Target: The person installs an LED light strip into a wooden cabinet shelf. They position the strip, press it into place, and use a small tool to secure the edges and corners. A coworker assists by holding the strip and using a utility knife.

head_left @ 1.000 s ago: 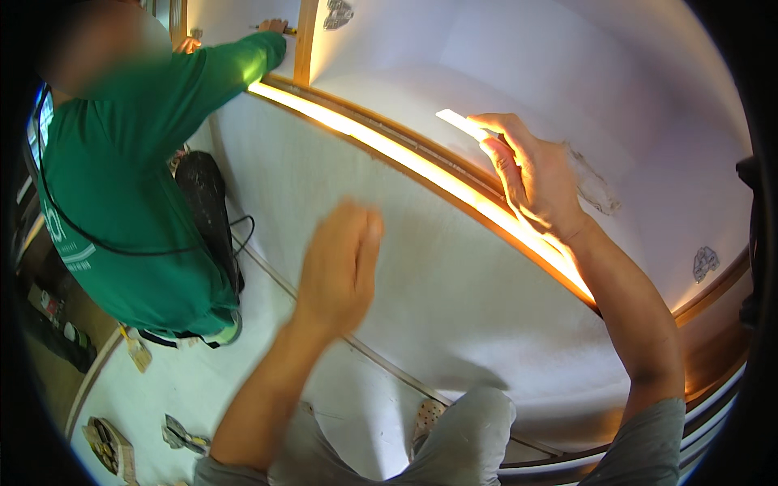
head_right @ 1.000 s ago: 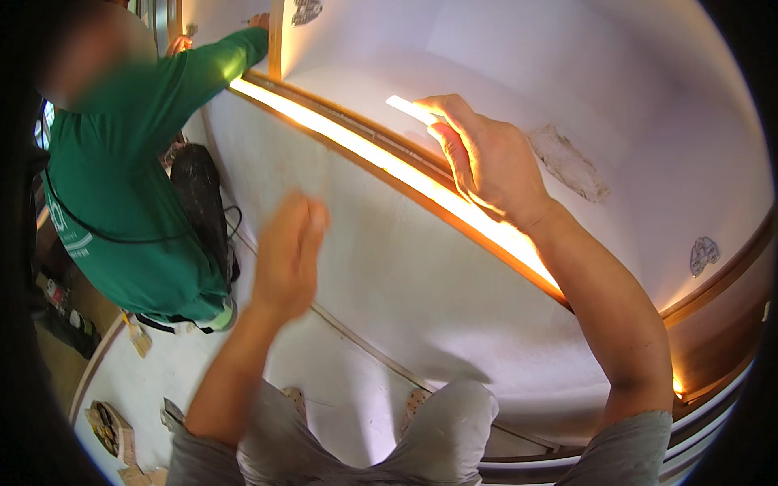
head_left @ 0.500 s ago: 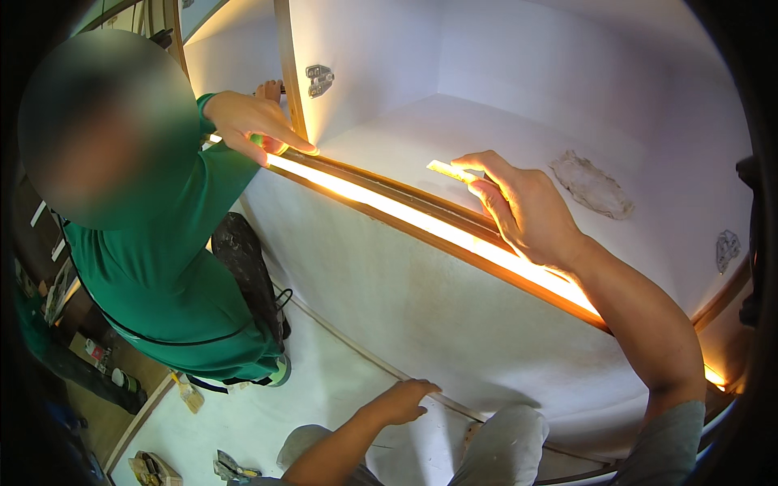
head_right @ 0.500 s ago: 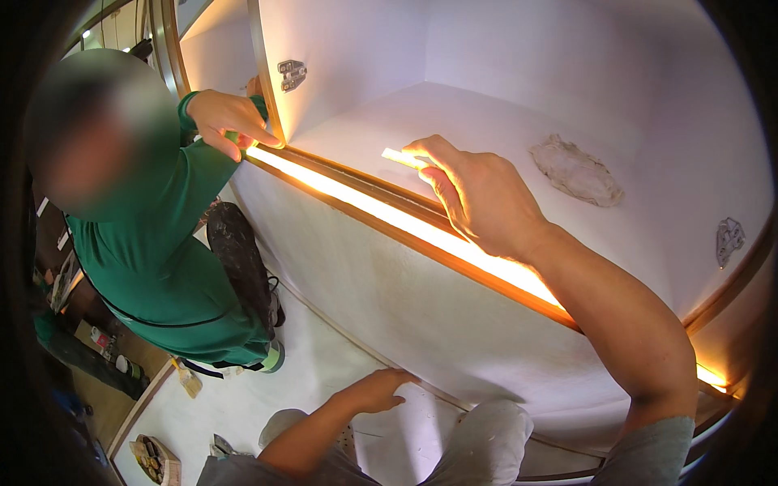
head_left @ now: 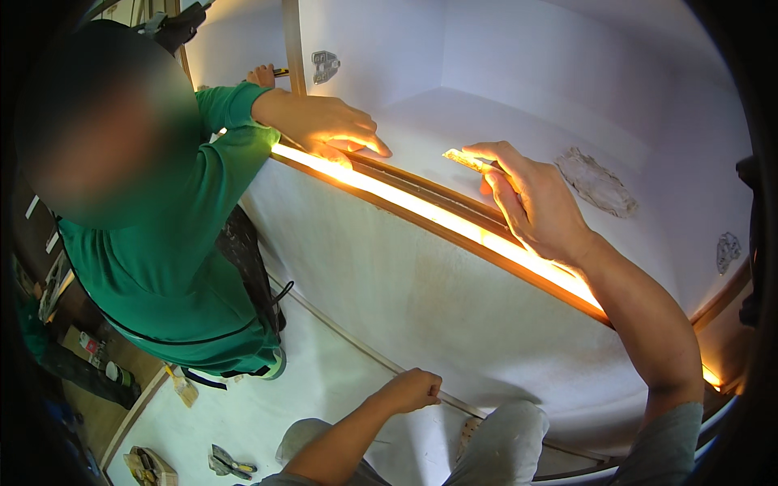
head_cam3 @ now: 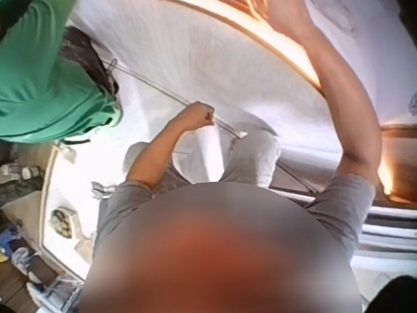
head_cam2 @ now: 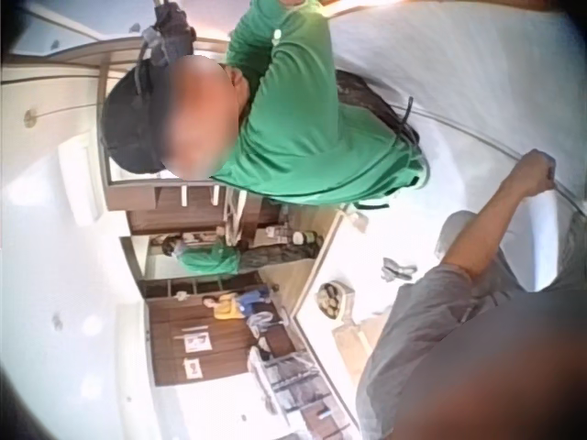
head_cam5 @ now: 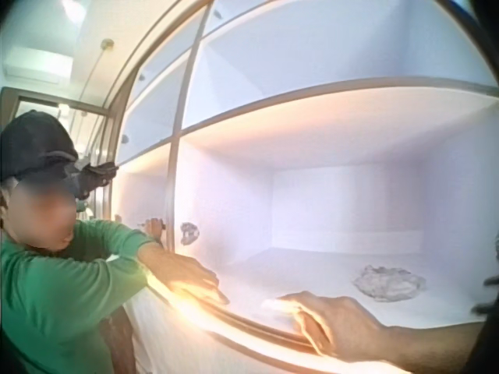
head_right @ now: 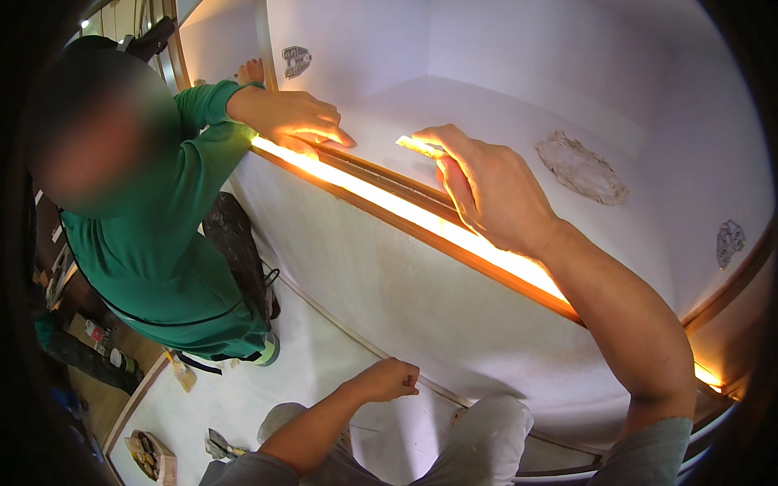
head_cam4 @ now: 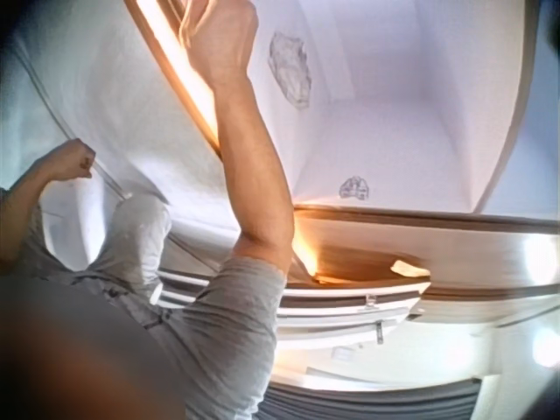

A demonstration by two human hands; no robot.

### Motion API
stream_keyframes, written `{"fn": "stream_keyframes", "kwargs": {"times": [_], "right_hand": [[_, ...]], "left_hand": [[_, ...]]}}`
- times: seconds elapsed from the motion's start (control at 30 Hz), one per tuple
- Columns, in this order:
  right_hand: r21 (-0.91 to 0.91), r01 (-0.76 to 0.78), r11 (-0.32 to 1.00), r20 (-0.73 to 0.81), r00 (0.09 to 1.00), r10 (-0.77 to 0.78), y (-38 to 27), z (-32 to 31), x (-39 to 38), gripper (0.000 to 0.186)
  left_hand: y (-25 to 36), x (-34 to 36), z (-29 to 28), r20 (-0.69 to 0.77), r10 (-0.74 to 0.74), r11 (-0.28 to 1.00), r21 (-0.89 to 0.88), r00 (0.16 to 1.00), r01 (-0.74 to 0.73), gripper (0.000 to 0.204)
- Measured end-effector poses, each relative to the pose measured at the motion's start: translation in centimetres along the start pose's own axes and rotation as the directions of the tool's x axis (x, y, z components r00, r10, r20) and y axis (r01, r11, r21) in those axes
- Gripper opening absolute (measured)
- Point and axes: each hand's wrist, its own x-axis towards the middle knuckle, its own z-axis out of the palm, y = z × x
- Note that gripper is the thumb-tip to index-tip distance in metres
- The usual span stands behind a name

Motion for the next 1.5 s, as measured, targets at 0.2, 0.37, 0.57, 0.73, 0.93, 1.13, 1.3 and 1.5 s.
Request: {"fn": "stream_keyframes", "kwargs": {"times": [0.2, 0.37, 0.57, 0.73, 0.93, 1.13, 1.3, 1.5], "right_hand": [[-0.106, 0.091, 0.990, -0.026, 0.995, -0.094, -0.4, 0.3, 0.5, 0.029], [-0.200, 0.088, 0.976, 0.097, 0.993, -0.070, -2.1, 1.1, 3.6, 0.024], [-0.288, 0.041, 0.957, 0.241, 0.970, 0.031, -3.6, 3.6, 7.8, 0.026], [-0.359, 0.005, 0.933, 0.138, 0.989, 0.048, -2.6, 2.2, 7.0, 0.018], [-0.318, -0.074, 0.945, 0.043, 0.995, 0.093, 0.9, 1.8, 4.7, 0.015], [-0.122, -0.226, 0.966, 0.078, 0.969, 0.236, 2.3, 2.7, 4.6, 0.020], [-0.172, -0.209, 0.963, 0.065, 0.973, 0.223, 2.5, 3.0, 4.5, 0.023], [-0.203, -0.127, 0.971, 0.053, 0.989, 0.141, 2.9, 3.1, 4.3, 0.025]], "left_hand": [[-0.4, 0.2, -0.1, -0.056, 0.013, 0.999, -0.035, 0.998, -0.015, 0.020], [-0.1, 0.3, -0.2, -0.089, 0.010, 1.000, -0.028, 0.996, -0.013, 0.021], [0.4, -0.2, -0.4, -0.099, 0.028, 0.999, -0.033, 0.995, -0.031, 0.020], [-0.3, -0.9, -0.6, -0.112, 0.038, 0.999, -0.009, 0.993, -0.040, 0.023], [-0.7, -0.8, -0.4, -0.060, 0.006, 1.000, 0.019, 0.998, -0.005, 0.020], [-0.1, -0.9, 0.3, -0.033, -0.010, 0.999, 0.051, 0.999, 0.012, 0.022], [0.3, -0.4, 1.0, 0.003, -0.045, 0.995, 0.089, 0.999, 0.045, 0.025], [0.2, 0.3, 2.7, 0.055, -0.086, 0.988, 0.133, 0.995, 0.078, 0.026]]}}
